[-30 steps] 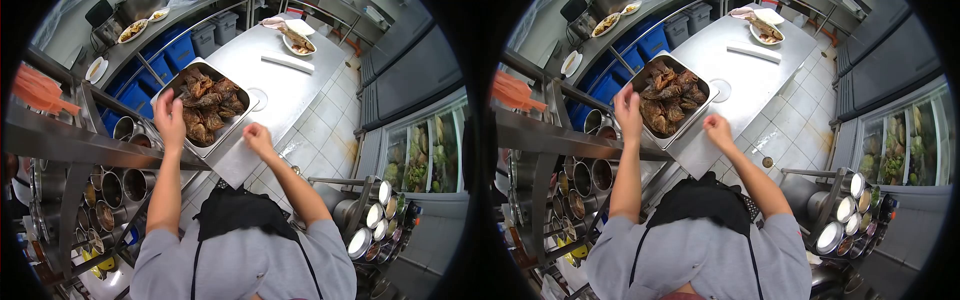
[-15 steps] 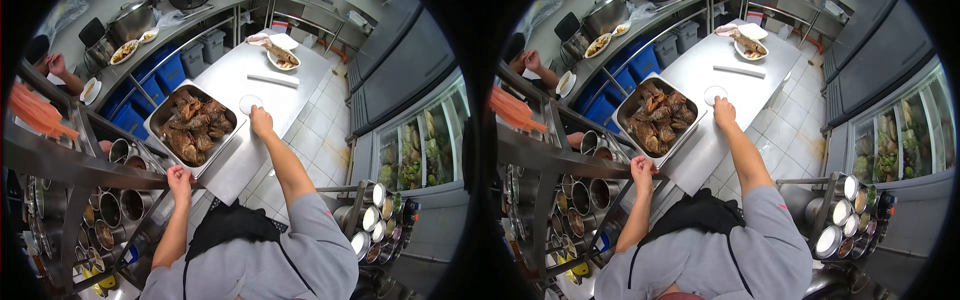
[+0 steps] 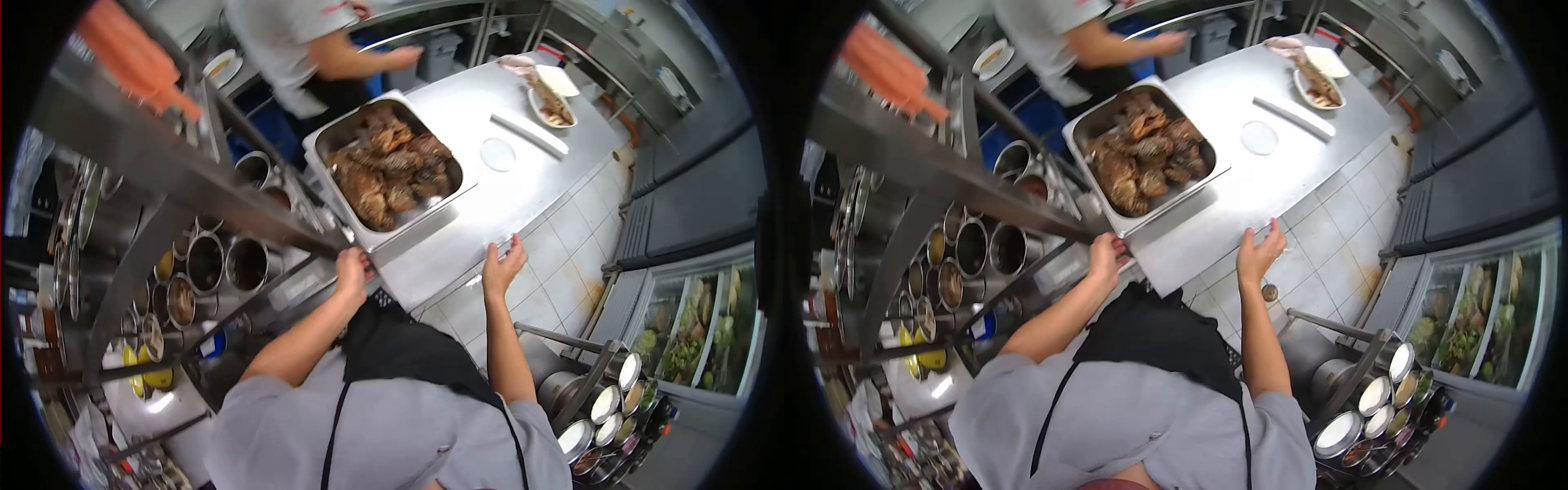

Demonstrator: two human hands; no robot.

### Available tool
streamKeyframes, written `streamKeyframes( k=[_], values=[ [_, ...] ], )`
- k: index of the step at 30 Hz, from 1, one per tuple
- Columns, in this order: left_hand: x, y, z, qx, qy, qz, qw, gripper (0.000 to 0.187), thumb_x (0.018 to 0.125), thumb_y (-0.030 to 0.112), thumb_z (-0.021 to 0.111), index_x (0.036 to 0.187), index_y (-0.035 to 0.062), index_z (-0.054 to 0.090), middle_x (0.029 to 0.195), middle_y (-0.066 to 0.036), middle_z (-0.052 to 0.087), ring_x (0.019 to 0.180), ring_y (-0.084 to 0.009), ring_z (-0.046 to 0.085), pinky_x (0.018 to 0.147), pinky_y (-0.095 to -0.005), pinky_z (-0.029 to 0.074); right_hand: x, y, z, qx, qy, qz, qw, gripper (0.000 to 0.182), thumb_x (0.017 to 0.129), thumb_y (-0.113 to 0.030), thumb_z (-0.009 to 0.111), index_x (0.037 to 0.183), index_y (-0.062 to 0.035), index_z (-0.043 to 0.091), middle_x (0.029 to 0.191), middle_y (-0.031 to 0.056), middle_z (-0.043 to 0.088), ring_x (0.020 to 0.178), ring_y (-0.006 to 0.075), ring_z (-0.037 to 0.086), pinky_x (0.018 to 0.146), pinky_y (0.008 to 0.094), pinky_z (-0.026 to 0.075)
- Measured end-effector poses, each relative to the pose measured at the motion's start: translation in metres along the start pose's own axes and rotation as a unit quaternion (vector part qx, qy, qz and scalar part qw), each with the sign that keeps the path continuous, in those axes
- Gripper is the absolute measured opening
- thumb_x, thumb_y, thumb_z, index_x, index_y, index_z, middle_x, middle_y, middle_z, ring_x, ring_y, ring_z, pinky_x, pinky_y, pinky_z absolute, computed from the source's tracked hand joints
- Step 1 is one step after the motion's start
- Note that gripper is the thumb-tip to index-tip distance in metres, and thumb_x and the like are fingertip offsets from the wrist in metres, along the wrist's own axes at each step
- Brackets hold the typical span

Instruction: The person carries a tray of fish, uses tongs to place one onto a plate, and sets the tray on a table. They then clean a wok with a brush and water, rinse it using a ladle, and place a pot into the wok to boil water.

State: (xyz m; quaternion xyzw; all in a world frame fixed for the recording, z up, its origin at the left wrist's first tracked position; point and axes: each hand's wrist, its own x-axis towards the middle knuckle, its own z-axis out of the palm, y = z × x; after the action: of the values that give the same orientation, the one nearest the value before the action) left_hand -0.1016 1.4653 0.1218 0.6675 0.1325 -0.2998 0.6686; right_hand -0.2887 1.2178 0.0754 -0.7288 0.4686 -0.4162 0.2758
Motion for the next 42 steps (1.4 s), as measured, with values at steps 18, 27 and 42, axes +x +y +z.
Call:
streamKeyframes(
  k=[18,27,42],
  values=[
    [-0.008,-0.034,0.011,-0.027,-0.122,-0.094,0.988,0.028,0.091,0.017,0.071,0.109,-0.0015,0.06,0.099,-0.013,0.069,0.082,-0.0254,0.069,0.07,-0.0409,0.058,-0.005,-0.014,-0.004,0.284,-0.206,0.272,0.896,0.066,0.093,-0.021,0.064,0.147,-0.0106,0.027,0.113,0.0142,0.06,0.092,0.0238,0.065,0.058,0.0353,0.059],
    [-0.016,-0.059,-0.005,-0.029,-0.212,-0.099,0.972,0.049,0.085,0.027,0.077,0.124,0.0053,0.055,0.11,-0.005,0.066,0.1,-0.0224,0.063,0.086,-0.043,0.053,-0.041,0.007,-0.033,0.305,-0.249,0.367,0.843,0.083,0.097,-0.047,0.058,0.158,-0.0145,0.011,0.118,0.0196,0.061,0.095,0.0276,0.065,0.066,0.0388,0.057],
    [0.032,-0.09,-0.038,0.536,-0.68,-0.078,0.495,0.074,0.09,0.053,0.066,0.141,0.0023,0.051,0.144,-0.017,0.052,0.136,-0.0287,0.046,0.112,-0.0354,0.035,-0.285,0.078,-0.05,-0.059,-0.302,0.395,0.866,0.05,0.097,-0.043,0.053,0.07,-0.0038,0.068,0.056,0.0096,0.062,0.049,0.0195,0.058,0.05,0.037,0.046]
  ],
)
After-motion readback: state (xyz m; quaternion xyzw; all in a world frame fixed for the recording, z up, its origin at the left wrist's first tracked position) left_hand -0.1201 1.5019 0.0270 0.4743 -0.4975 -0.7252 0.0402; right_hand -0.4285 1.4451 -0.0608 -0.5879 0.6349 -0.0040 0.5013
